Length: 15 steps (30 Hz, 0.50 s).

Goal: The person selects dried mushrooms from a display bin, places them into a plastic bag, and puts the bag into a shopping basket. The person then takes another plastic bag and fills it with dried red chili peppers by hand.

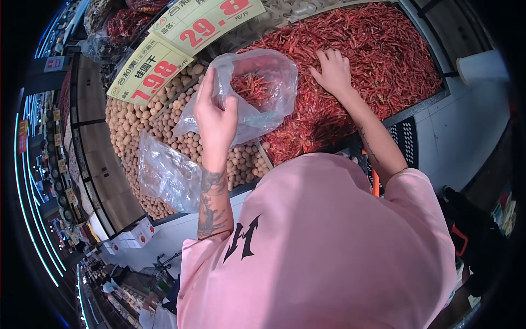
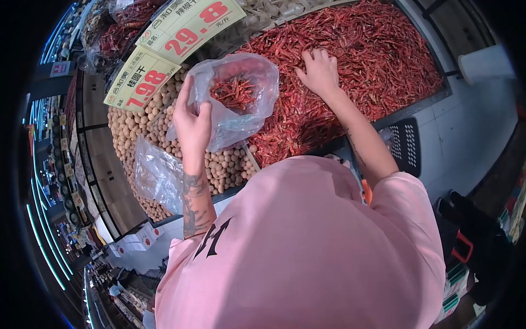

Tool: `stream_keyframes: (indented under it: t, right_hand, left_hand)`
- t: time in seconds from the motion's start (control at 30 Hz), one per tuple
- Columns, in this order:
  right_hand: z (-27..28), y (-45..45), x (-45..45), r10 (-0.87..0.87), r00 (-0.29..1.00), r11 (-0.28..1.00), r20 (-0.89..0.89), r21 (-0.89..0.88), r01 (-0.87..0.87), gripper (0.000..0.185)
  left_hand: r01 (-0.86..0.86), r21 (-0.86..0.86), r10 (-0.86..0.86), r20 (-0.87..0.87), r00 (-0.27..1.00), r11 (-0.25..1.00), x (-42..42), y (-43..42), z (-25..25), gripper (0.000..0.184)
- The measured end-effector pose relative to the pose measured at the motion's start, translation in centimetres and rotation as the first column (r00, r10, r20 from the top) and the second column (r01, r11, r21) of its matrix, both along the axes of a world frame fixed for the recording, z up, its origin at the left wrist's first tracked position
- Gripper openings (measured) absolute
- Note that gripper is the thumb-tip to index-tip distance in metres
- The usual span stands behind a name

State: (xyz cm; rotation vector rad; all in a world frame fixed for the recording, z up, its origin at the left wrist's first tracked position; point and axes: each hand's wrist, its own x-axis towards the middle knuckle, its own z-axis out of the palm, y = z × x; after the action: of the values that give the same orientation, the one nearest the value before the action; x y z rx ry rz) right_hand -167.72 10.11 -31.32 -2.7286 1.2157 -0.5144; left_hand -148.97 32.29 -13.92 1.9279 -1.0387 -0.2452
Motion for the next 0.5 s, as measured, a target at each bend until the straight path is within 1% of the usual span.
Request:
stream_keyframes:
  t: [0.07, 0.1, 0.17, 0.2, 0.23, 0.27, 0.3, 0.33, 0.37, 0.4, 0.43, 0.47, 0.5]
  right_hand:
    - [0.0, -0.6, 0.2, -0.024, 1.000, 1.000, 0.012, 0.003, 0.024, 0.055]
    - [-0.2, -0.8, 0.3, -0.019, 1.000, 1.000, 0.013, 0.005, 0.019, 0.055]
    - [-0.6, -1.0, 0.5, 0.001, 0.999, 1.000, -0.044, 0.014, -0.001, 0.053]
    - [-0.6, -1.0, 0.5, 0.016, 0.999, 1.000, -0.034, 0.027, -0.015, 0.047]
    - [-0.8, -1.1, 0.5, 0.018, 0.999, 1.000, -0.034, 0.022, -0.017, 0.047]
    - [-1.0, -1.2, 0.4, 0.051, 0.999, 0.998, 0.008, 0.036, -0.052, 0.043]
    - [-0.9, -1.3, 0.3, 0.084, 0.995, 0.995, 0.050, 0.048, -0.086, 0.039]
    - [-0.8, -1.4, 0.3, 0.110, 0.989, 0.994, 0.096, 0.001, -0.111, 0.033]
    - [-0.7, -1.6, 0.2, 0.109, 0.990, 0.994, 0.093, -0.002, -0.109, 0.033]
    - [-0.3, -1.8, 0.3, 0.135, 0.982, 0.989, 0.136, 0.043, -0.142, 0.035]
    - [0.1, -2.0, 0.4, 0.159, 0.971, 0.980, 0.180, 0.086, -0.177, 0.037]
    - [0.5, -2.1, 0.3, 0.134, 0.977, 0.979, 0.165, 0.132, -0.157, 0.040]
    - [1.2, -2.0, 0.3, 0.136, 0.977, 0.978, 0.165, 0.134, -0.159, 0.040]
  left_hand:
    - [0.001, 0.016, 0.000, -0.053, 0.999, 1.000, -0.2, 0.3, 0.2, 0.060]
    - [-0.004, 0.017, 0.005, -0.052, 0.999, 1.000, -0.4, 0.4, 0.5, 0.060]
    - [-0.048, 0.073, 0.054, -0.083, 0.995, 0.996, -0.7, 0.7, 1.1, 0.059]
    - [-0.053, 0.070, 0.058, -0.081, 0.995, 0.996, -0.5, 0.9, 0.8, 0.059]
    - [-0.044, 0.049, 0.045, -0.036, 0.998, 0.998, -0.2, 1.0, 0.2, 0.059]
    - [-0.032, 0.028, 0.032, 0.007, 0.999, 0.999, 0.0, 1.1, -0.2, 0.059]
    - [-0.032, 0.023, 0.031, 0.006, 0.999, 0.999, 0.0, 1.0, -0.2, 0.059]
    - [-0.025, 0.029, 0.025, 0.015, 1.000, 0.999, -0.1, 0.9, -0.2, 0.059]
    - [-0.022, 0.033, 0.021, 0.018, 1.000, 0.999, -0.3, 0.9, -0.1, 0.059]
    - [-0.018, 0.036, 0.017, 0.021, 1.000, 0.999, -0.5, 0.8, 0.1, 0.059]
    - [-0.019, 0.054, 0.020, -0.022, 1.000, 0.998, -0.7, 0.7, 0.5, 0.059]
    - [-0.021, 0.065, 0.023, -0.044, 0.999, 0.998, -0.8, 0.7, 0.6, 0.059]
    - [-0.022, 0.075, 0.027, -0.066, 0.997, 0.997, -0.9, 0.7, 0.7, 0.059]
